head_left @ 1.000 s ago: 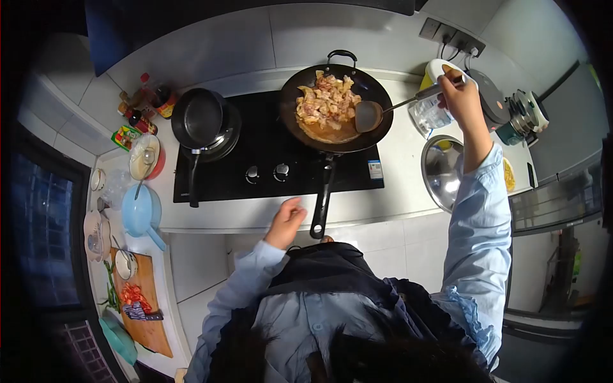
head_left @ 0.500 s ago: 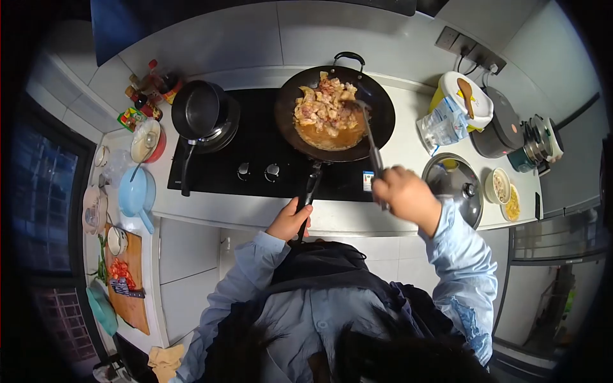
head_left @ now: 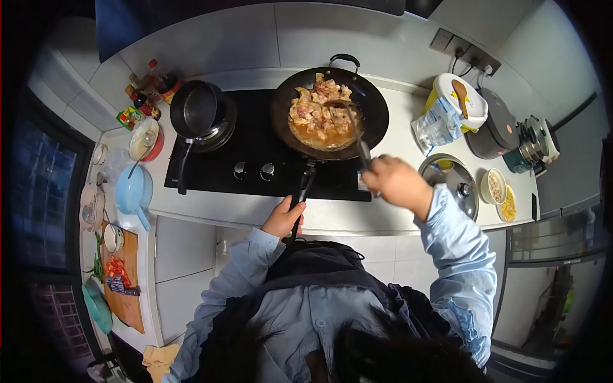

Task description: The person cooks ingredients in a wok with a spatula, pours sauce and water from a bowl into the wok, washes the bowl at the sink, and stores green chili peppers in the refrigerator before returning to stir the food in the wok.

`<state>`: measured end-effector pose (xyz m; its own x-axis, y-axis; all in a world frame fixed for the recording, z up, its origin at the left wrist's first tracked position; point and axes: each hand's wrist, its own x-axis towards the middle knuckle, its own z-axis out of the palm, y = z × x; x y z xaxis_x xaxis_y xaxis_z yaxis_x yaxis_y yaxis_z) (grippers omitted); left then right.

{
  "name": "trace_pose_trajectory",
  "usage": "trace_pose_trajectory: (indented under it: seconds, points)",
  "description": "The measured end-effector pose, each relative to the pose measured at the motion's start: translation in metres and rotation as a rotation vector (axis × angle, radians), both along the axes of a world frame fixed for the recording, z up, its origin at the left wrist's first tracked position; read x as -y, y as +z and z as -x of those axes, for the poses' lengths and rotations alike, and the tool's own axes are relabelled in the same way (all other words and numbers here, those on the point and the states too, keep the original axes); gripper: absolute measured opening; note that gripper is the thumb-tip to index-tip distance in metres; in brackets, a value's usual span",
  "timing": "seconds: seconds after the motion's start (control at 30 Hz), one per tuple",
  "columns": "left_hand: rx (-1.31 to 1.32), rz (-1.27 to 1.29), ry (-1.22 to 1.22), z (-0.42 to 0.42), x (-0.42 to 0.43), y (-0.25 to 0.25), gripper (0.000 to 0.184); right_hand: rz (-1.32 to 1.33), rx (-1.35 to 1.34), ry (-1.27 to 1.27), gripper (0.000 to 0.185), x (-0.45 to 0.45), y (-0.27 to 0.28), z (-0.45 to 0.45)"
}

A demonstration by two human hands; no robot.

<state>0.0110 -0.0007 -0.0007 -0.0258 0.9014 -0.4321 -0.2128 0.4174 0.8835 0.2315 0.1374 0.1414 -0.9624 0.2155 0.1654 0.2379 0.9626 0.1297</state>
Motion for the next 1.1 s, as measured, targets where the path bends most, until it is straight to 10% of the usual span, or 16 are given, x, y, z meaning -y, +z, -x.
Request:
trace_pose_trajectory:
  seconds: [1.1]
  points:
    - [0.027,-0.027,-0.052,0.004,-0.003,0.002,0.017,-0.135,0.036,0.267,0.016,-0.007,-0.004,0.025]
